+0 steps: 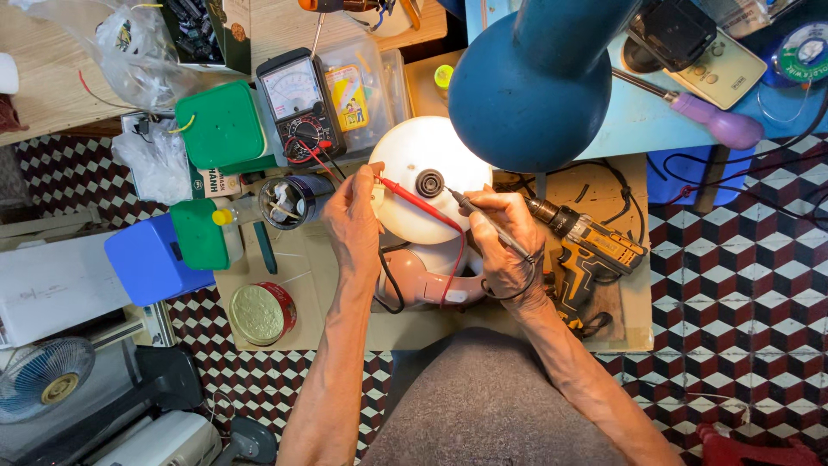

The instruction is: The person tests an electric kettle by connecting multimeter probes to its base, plugging it into a power strip, and using a clamp meter to measure current draw. The kettle is handled and repositioned on the workbench during the process.

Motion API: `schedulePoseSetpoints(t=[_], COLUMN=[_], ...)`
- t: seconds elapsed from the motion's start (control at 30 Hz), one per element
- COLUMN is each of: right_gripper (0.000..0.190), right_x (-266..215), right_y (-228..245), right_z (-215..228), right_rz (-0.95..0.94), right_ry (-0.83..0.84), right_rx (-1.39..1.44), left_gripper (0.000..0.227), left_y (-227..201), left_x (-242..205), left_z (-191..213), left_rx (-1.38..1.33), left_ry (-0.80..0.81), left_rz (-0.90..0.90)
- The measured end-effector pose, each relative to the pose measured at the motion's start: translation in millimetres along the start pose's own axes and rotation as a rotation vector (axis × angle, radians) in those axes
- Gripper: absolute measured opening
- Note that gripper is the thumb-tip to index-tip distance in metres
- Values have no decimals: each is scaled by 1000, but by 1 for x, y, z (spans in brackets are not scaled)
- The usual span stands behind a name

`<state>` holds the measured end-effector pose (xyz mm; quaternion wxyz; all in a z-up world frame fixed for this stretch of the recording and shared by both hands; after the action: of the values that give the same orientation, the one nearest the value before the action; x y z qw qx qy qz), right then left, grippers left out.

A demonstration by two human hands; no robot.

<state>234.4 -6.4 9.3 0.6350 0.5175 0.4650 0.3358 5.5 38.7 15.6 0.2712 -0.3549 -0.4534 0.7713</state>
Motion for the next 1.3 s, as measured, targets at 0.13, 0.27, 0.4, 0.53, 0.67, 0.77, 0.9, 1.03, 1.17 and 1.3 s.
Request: schedulePoseSetpoints(t=[0.13, 0.27, 0.4, 0.53, 0.67, 0.77, 0.9, 1.03, 1.17, 1.3], right_gripper=[20, 19, 20, 18, 16, 16, 15, 14, 14, 14], right_x=[-2, -2, 0, 5, 11, 13, 14, 15, 16, 17], right_y=[0, 8, 3, 9, 13, 13, 17, 20, 26, 28], right_z=[-9, -16, -14, -13, -13, -14, -15, -17, -17, -17], right_rz=[-4, 103, -29, -41, -23, -54, -40, -27, 25, 39], right_ry=[37, 77, 60, 78, 105, 112, 125, 127, 134, 138], right_rx=[42, 46, 37, 67, -34, -40, -63, -104, -130, -124], left_gripper=[38, 39, 40, 39, 39, 39, 41, 41, 40, 38], left_y=[-2, -5, -5, -3, -3, -5, -7, -7, -7, -6], left_x=[-1, -5, -7, -6, -7, -9, -9, -9, -9, -9], left_z=[3, 6, 6, 6, 6, 7, 7, 8, 8, 6], left_rx=[42, 77, 57, 27, 14, 11, 46, 61, 45, -2], left_ry=[-41, -47, -28, -28, -21, -17, -28, -24, -31, -32], left_rz=[-13, -32, -57, -54, -70, -84, -88, -90, -83, -68])
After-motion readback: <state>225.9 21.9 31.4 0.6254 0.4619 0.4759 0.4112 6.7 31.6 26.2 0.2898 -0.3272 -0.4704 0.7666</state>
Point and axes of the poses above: each hand's wrist, its own x-axis towards the middle knuckle, its own z-axis out of the back of the hand, y = z × x, the point moved 7 cm from there along x, towards the middle knuckle, and after that the axes turned 13 degrees about -y, right-handed, at the moved point
